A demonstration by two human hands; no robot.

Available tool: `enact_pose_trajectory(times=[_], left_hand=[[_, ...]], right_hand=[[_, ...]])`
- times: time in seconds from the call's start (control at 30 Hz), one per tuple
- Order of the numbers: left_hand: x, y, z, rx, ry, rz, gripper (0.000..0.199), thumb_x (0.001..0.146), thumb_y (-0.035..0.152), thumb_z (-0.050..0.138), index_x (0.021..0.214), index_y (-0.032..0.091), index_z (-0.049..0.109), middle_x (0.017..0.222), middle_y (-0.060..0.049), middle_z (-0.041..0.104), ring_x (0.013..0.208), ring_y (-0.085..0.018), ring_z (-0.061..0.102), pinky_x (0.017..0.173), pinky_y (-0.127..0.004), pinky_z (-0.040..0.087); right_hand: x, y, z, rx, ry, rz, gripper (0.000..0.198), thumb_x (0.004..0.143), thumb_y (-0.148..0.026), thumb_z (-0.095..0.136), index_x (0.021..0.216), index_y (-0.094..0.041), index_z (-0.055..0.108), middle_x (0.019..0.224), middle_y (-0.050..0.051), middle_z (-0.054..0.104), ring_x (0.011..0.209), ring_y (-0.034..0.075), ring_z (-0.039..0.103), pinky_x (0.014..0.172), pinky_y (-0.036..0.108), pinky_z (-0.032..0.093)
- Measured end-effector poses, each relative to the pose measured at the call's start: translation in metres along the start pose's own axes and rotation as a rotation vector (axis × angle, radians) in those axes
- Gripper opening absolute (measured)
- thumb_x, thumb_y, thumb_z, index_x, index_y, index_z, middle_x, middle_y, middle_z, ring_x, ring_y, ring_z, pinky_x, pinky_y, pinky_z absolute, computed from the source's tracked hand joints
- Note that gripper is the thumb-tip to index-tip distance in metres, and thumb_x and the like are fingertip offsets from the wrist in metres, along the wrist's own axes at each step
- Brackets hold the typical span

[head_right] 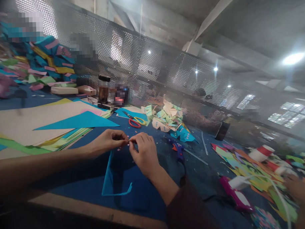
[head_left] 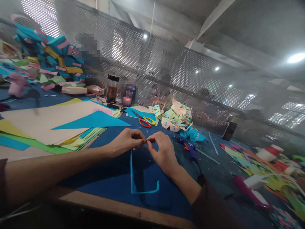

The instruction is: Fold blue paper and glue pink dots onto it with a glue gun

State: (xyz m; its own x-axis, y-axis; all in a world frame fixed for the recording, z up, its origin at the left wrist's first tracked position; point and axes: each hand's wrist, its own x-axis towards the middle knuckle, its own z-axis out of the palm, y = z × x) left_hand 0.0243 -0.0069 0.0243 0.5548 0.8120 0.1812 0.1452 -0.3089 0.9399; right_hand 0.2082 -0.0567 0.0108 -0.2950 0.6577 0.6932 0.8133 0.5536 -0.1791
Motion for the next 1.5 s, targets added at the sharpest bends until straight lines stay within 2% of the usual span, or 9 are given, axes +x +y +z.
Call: enact_pose_trajectory(times=[0.47,0.87,1.17,1.3,1.4,1.5], left_hand=[[0.0007,-0.0016,0.0001,-0.059,0.005,-0.021,0.013,0.073,0.028,0.064,0.072,0.016,0.064,0.062,0.002,0.060,0.063,-0.015,0.054,0.059,-0.025,0.040],[0.0024,-0.0042,-0.0012,-0.137,0.005,-0.048,0.009,0.069,0.023,0.062,0.070,0.015,0.066,0.067,0.000,0.062,0.068,-0.015,0.055,0.066,-0.027,0.042],[0.0050,-0.0071,-0.0038,-0.288,0.004,-0.089,0.016,0.073,0.031,0.068,0.070,0.015,0.065,0.067,-0.002,0.064,0.068,-0.016,0.056,0.062,-0.027,0.043],[0.0054,-0.0075,-0.0045,-0.247,0.005,-0.051,0.019,0.076,0.034,0.069,0.074,0.015,0.067,0.069,-0.002,0.066,0.068,-0.015,0.056,0.063,-0.027,0.043],[0.0042,-0.0062,-0.0042,-0.172,0.004,-0.004,0.021,0.078,0.035,0.069,0.075,0.014,0.067,0.069,-0.002,0.065,0.067,-0.015,0.056,0.063,-0.027,0.045],[0.0019,-0.0047,-0.0038,-0.113,-0.012,0.037,0.020,0.081,0.035,0.067,0.080,0.014,0.068,0.072,-0.002,0.066,0.067,-0.015,0.058,0.062,-0.027,0.045]], right_hand=[[0.0006,-0.0011,-0.0031,-0.133,0.015,-0.157,0.009,0.094,-0.015,0.057,0.097,-0.020,0.064,0.095,0.005,0.066,0.093,0.022,0.058,0.084,0.037,0.040],[0.0006,0.0012,-0.0085,-0.265,-0.028,-0.282,0.017,0.098,-0.016,0.051,0.105,-0.020,0.066,0.098,0.006,0.069,0.093,0.022,0.057,0.087,0.039,0.039],[0.0015,0.0013,-0.0094,-0.313,-0.033,-0.338,0.024,0.098,-0.015,0.050,0.117,-0.016,0.065,0.104,0.008,0.071,0.094,0.023,0.059,0.089,0.042,0.039],[0.0012,-0.0009,-0.0065,-0.132,0.007,-0.193,0.019,0.099,-0.020,0.052,0.108,-0.018,0.068,0.101,0.007,0.071,0.095,0.022,0.061,0.089,0.039,0.041],[0.0022,-0.0013,-0.0044,0.170,0.026,0.046,0.019,0.099,-0.025,0.052,0.096,-0.019,0.070,0.096,0.005,0.071,0.095,0.020,0.063,0.087,0.034,0.044],[0.0040,0.0016,-0.0030,0.475,-0.002,0.296,0.025,0.100,-0.032,0.051,0.093,-0.020,0.071,0.093,0.003,0.072,0.089,0.018,0.066,0.081,0.029,0.048]])
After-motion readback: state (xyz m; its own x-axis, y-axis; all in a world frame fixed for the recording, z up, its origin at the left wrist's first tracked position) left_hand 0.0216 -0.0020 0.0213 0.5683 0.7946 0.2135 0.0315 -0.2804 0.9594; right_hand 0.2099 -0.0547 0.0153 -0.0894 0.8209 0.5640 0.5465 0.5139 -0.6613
